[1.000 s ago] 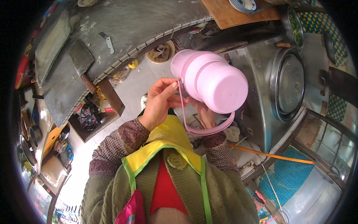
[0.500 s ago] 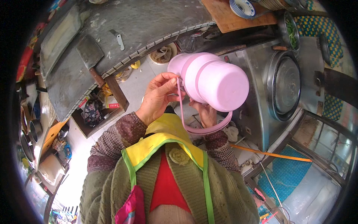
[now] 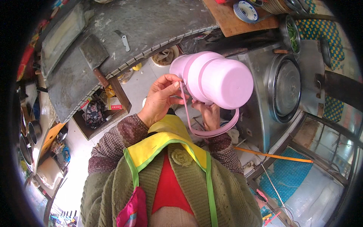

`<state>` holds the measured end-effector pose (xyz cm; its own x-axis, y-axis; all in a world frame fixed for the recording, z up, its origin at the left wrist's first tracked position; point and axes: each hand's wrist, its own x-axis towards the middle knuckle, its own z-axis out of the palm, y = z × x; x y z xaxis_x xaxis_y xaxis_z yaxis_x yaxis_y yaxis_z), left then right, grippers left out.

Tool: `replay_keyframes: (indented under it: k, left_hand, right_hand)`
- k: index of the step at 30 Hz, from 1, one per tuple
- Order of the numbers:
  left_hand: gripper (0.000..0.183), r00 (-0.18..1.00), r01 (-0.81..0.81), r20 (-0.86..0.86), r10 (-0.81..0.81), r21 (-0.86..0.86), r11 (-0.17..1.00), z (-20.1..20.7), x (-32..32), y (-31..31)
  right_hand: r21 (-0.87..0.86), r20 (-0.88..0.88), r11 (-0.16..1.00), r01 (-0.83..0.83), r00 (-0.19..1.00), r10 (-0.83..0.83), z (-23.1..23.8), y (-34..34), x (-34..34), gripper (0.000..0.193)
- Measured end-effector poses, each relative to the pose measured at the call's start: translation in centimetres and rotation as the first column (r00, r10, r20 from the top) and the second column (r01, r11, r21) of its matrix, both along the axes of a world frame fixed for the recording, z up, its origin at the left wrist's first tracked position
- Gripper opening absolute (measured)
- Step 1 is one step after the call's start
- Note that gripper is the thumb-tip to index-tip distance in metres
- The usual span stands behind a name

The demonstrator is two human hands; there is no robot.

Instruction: The person retrieves tape from a drawer, tears off a piece, and applies it to the handle of a pink electric kettle. They then use a knife to trim excess tape, reattach the handle, and wipe the kettle with a cloth before placing it on the floor.

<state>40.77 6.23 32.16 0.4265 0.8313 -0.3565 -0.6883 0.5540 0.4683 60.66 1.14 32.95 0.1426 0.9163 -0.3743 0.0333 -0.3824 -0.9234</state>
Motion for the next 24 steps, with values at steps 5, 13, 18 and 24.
replay_keyframes:
  k: [5, 13, 18, 24]
  left_hand:
    - [0.019, 0.999, 0.005, 0.032, -0.005, 0.000, 1.000, 0.5, -0.8, 0.3]
    - [0.042, 1.000, -0.008, 0.006, 0.008, 0.028, 1.000, 1.5, -2.2, 0.6]
    - [0.049, 0.999, 0.050, -0.019, -0.049, 0.051, 0.997, 0.8, -3.1, 1.1]
    - [0.049, 0.997, 0.076, -0.037, -0.074, 0.053, 0.996, -1.7, -3.2, 1.2]
  right_hand:
    - [-0.005, -0.012, 1.000, 0.015, 1.000, -0.015, 0.8, 0.1, -1.1, 0.043]
    - [0.031, 0.037, 0.996, -0.084, 0.996, 0.083, 0.5, 0.0, -1.1, 0.045]
    - [0.002, 0.192, 0.976, -0.220, 0.957, 0.215, 0.6, -0.3, 0.1, 0.030]
    - [0.060, 0.808, 0.847, -0.528, 0.524, 0.269, 2.5, 0.8, 1.7, 0.015]
